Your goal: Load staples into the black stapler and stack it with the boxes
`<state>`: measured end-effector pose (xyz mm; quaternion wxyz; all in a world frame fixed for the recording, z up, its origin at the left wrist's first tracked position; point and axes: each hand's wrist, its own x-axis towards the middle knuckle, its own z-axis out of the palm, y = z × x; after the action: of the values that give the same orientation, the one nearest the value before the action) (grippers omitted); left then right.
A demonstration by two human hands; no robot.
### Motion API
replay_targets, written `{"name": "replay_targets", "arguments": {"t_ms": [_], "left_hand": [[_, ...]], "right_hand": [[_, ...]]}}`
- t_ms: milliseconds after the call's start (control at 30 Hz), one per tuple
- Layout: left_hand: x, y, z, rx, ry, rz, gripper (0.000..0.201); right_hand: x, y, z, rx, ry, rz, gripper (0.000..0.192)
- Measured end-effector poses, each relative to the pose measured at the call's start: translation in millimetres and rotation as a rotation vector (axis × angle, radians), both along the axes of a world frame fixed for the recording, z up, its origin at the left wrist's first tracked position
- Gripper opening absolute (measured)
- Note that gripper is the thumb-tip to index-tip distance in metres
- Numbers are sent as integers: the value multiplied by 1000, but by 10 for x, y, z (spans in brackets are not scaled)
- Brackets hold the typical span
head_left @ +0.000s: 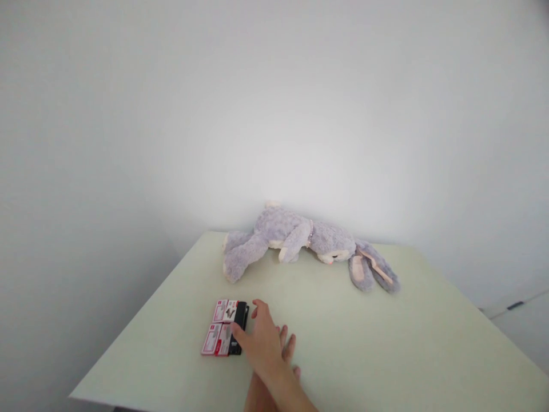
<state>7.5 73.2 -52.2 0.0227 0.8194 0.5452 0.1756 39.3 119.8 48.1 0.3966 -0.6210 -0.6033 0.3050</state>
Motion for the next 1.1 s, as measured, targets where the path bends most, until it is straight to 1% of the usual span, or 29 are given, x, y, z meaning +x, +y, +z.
{"name": "replay_targets", "arguments": {"t_ms": [33, 100, 167, 200, 267, 333, 367, 433, 500, 567, 600, 667, 767, 867, 933, 1000, 1100], "left_hand": [[-10, 28, -49, -14, 7, -13, 77], [-41, 80, -112, -33, 6, -64, 76], [-84, 96, -113, -42, -7, -110, 70], [-105, 86, -86, -44, -16, -132, 66], [-136, 33, 21, -42, -37, -169, 55], [-141, -35, 182, -49, -87, -195, 44], [-132, -62, 271, -57, -122, -193, 38], [-93, -81, 436, -67, -198, -148, 30], [-35, -46, 551, -59, -244, -77, 28], [29, 28, 595, -34, -246, -30, 35], [60, 72, 593, -25, -232, -22, 41], [113, 150, 549, -22, -189, -13, 51], [165, 207, 443, -42, -129, 19, 56], [186, 199, 376, -54, -114, 63, 55], [180, 189, 373, -50, -110, 98, 58], [153, 192, 390, -31, -90, 140, 61], [95, 220, 409, 9, -42, 176, 62]], "right_hand": [[-140, 72, -15, -18, -74, 37, 64], [-286, 195, -33, -36, -152, 75, 61], [-218, 285, -35, -35, -172, 79, 51], [-106, 320, -30, -31, -187, 85, 49], [239, 379, -4, -20, -218, 103, 47], [676, 430, 41, -9, -244, 141, 42], [900, 452, 68, -6, -255, 165, 42], [1307, 485, 123, -2, -269, 215, 44], [1607, 499, 167, 2, -264, 272, 47], [1767, 491, 189, 10, -238, 325, 50], [1793, 479, 190, 17, -218, 346, 51], [1749, 439, 170, 37, -167, 355, 53], [1517, 357, 97, 80, -74, 272, 45], [1236, 309, 13, 126, 48, 99, 28], [1126, 322, -31, 152, 160, -23, 21], [1135, 361, -71, 168, 304, -137, 23], [1365, 404, -160, 165, 552, -318, 41]]}}
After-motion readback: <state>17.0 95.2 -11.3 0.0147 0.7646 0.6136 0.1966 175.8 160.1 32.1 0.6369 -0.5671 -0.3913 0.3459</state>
